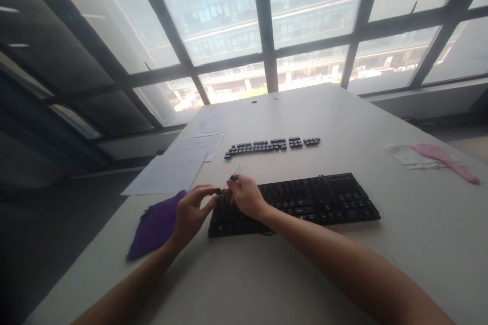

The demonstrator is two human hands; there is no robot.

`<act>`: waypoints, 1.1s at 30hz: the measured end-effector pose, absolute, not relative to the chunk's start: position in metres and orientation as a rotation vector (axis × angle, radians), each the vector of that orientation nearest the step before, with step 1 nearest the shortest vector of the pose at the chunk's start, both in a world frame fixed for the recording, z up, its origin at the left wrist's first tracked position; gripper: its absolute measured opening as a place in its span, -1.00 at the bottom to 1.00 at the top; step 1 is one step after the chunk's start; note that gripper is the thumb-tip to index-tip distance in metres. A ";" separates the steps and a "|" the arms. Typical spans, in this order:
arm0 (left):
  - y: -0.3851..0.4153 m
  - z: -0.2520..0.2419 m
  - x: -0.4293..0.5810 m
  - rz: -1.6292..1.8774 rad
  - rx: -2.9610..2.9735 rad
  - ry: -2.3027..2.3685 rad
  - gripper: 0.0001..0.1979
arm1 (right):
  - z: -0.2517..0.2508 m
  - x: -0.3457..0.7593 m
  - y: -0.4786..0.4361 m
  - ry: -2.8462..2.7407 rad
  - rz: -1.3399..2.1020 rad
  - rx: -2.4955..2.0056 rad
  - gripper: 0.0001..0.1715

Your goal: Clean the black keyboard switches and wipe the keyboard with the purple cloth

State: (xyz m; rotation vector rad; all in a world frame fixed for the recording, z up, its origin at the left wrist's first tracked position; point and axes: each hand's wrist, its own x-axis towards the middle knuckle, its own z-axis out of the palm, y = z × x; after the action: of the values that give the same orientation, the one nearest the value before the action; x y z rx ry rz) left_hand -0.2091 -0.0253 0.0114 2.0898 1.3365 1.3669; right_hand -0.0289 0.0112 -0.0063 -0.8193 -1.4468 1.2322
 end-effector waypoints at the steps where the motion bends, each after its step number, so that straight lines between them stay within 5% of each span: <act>1: -0.024 0.009 -0.210 1.377 2.001 1.322 -0.85 | -0.006 -0.029 0.011 -1.444 1.232 -0.819 -0.71; 7: -0.014 0.000 -0.213 1.395 1.768 1.344 -0.64 | -0.006 -0.029 0.013 -1.421 1.238 -0.821 -0.70; 23: 0.010 0.010 -0.237 1.360 1.999 1.589 -0.75 | -0.006 -0.028 0.014 -1.467 1.221 -0.863 -0.63; 28: 0.051 0.014 -0.230 1.363 1.989 1.561 -0.69 | -0.006 -0.028 0.014 -1.471 1.212 -0.870 -0.64; 33: 0.104 0.004 -0.208 1.116 2.303 1.560 -0.85 | -0.006 -0.028 0.015 -1.467 1.204 -0.880 -0.63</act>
State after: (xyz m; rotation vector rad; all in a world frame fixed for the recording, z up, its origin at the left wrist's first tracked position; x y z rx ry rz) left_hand -0.2082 0.1040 0.0037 2.3032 1.5595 1.1159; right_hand -0.0281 0.0149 -0.0063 -0.8800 -1.4674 1.2043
